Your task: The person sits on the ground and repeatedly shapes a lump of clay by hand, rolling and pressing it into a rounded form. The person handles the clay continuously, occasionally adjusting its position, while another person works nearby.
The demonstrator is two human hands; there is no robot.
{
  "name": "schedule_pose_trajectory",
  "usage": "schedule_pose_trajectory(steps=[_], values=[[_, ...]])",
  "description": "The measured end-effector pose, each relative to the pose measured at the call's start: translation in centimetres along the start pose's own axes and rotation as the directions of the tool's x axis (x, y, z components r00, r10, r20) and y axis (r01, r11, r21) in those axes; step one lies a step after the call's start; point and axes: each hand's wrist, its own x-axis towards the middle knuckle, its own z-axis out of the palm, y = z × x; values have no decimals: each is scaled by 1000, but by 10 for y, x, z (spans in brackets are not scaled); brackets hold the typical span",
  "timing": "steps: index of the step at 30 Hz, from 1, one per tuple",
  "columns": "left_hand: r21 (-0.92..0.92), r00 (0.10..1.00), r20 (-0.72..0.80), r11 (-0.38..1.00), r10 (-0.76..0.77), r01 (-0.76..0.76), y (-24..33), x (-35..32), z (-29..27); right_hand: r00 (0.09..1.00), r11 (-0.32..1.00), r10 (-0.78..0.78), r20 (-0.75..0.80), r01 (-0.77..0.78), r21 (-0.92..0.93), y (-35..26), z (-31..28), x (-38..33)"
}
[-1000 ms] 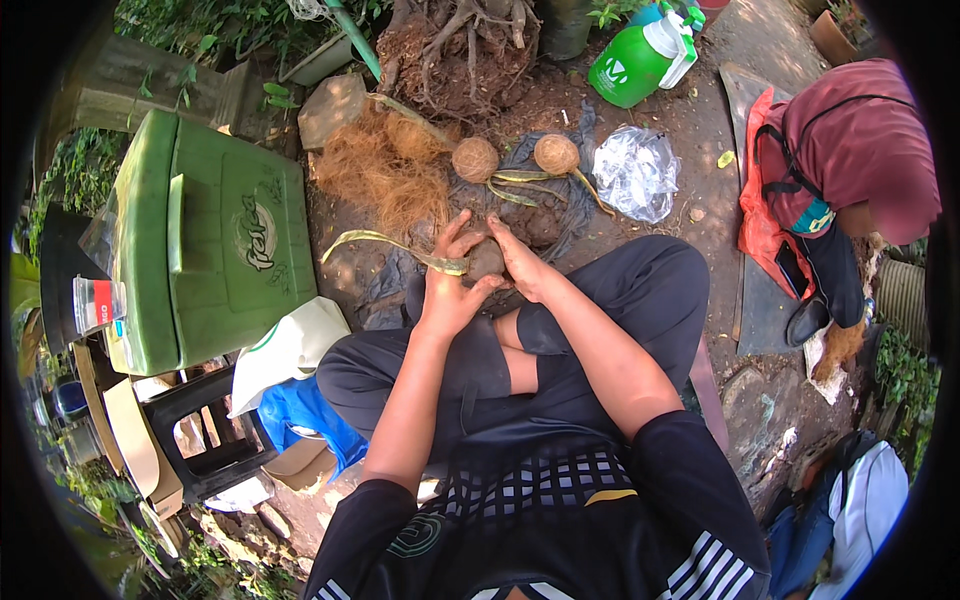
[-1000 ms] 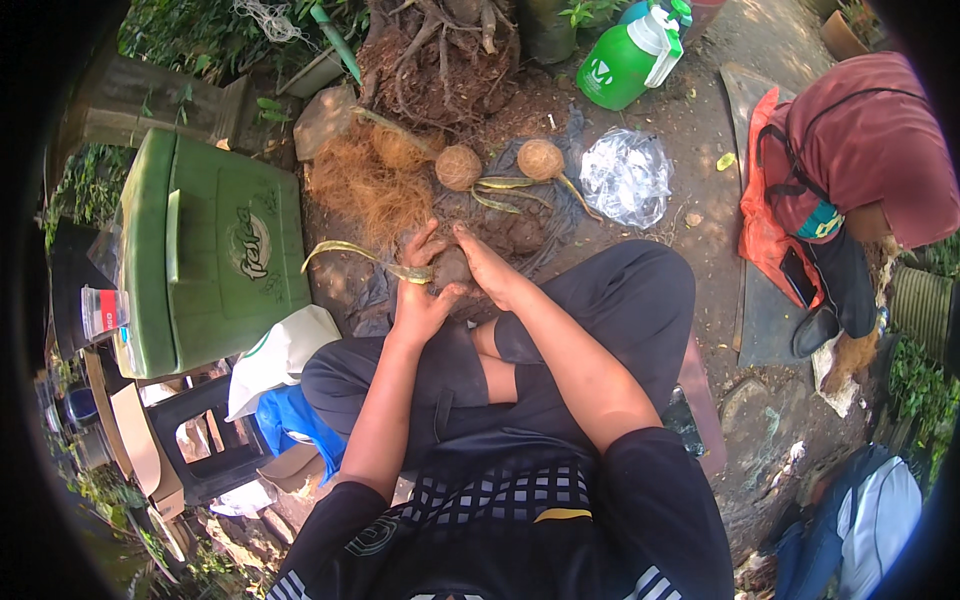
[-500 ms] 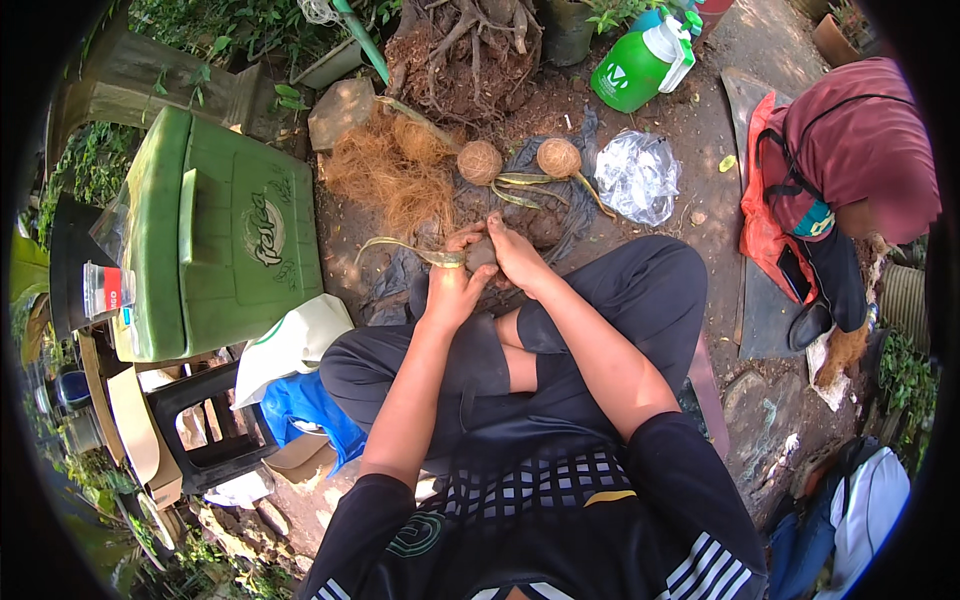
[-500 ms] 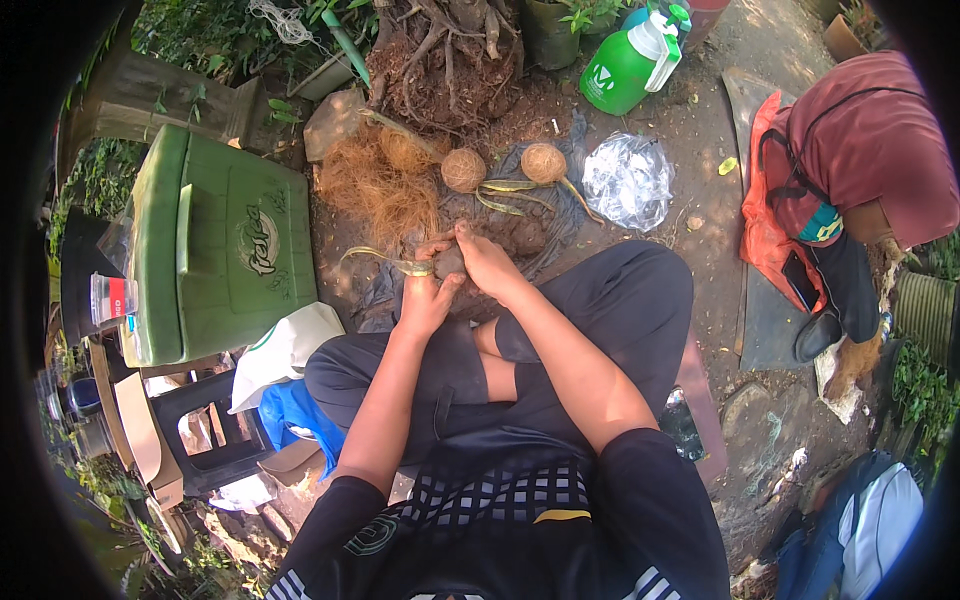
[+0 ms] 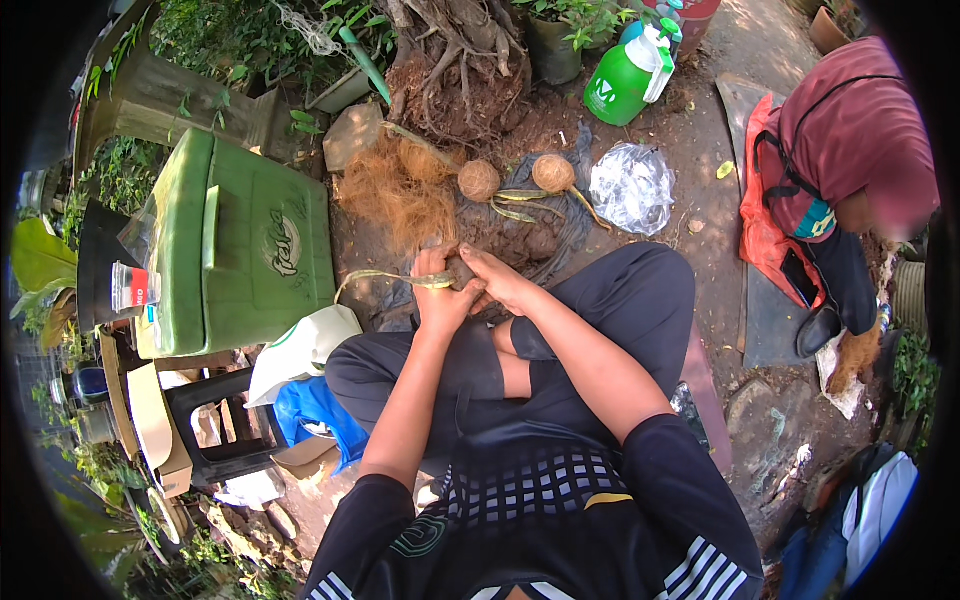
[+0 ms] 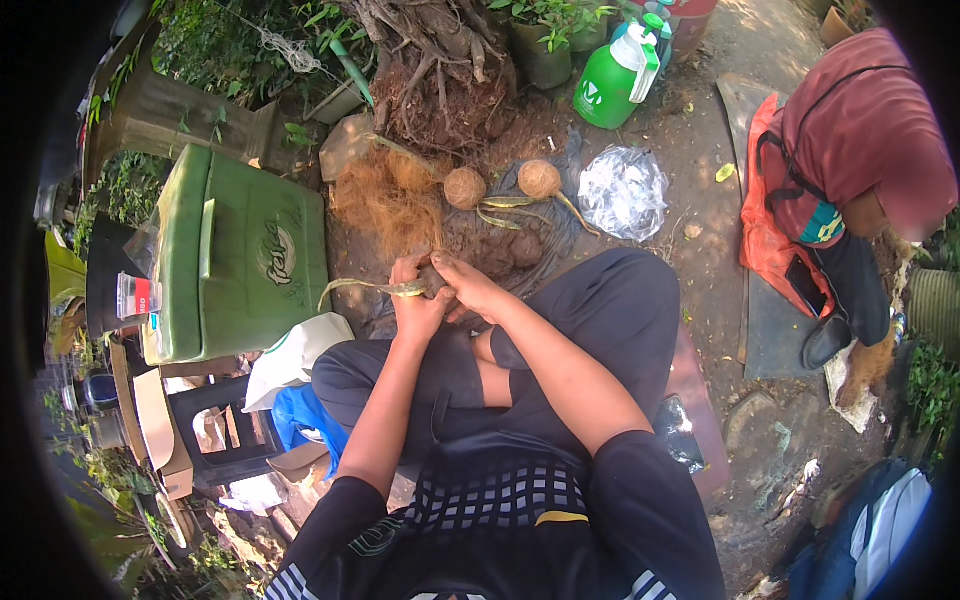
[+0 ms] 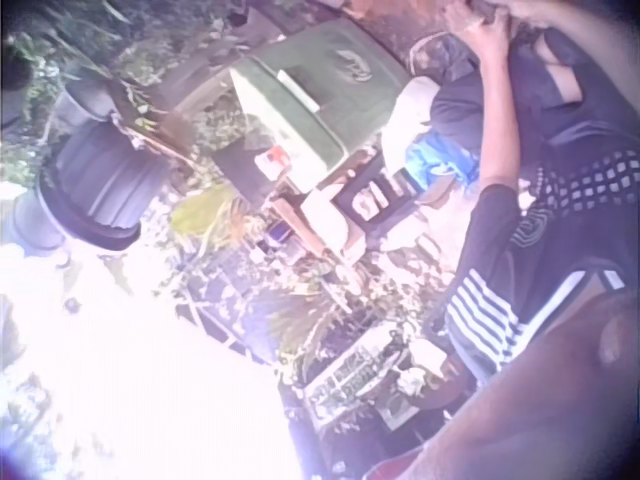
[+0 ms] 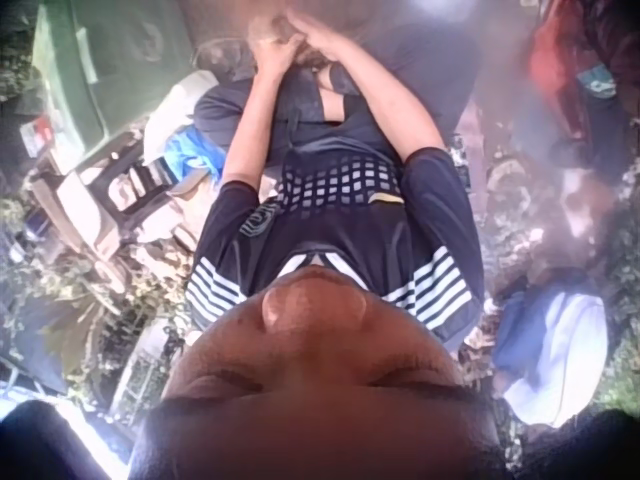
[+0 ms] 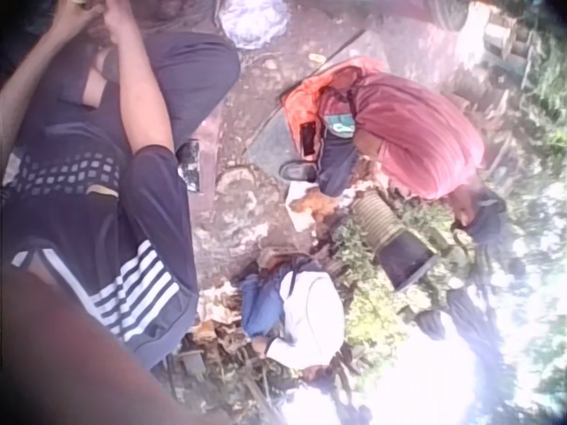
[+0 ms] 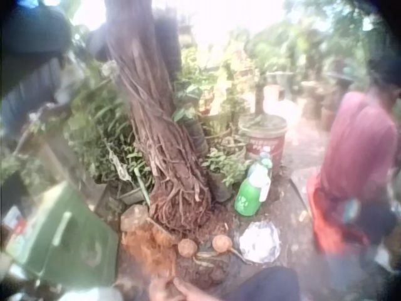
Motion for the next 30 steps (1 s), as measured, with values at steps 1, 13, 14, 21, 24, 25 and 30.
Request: schedule_pose_trajectory(steps=[1,13,14,21,24,25,30], values=[[-65,1000,-15,997,27,-28,1,1,0,1000,1000,-9,17,10,-22,-1,-1,1],[-164,992,117,984,-55,74,34,-8,-17,871,948,-309,-381,250,-198,1,-4,8],[-162,991,115,983,-70,89,36,-7,-17,868,941,-331,-370,273,-201,3,-5,9],[-96,996,83,994,-33,41,46,1,-20,869,940,-332,-368,272,-205,5,-7,9],[-79,992,117,996,-39,48,46,3,-22,888,958,-278,-367,228,-175,2,-7,7],[-86,992,122,995,-44,54,45,3,-23,897,968,-241,-371,196,-155,0,-7,5],[-114,994,102,992,-41,52,35,-1,-19,943,993,-111,-315,94,-67,-7,-8,-4]])
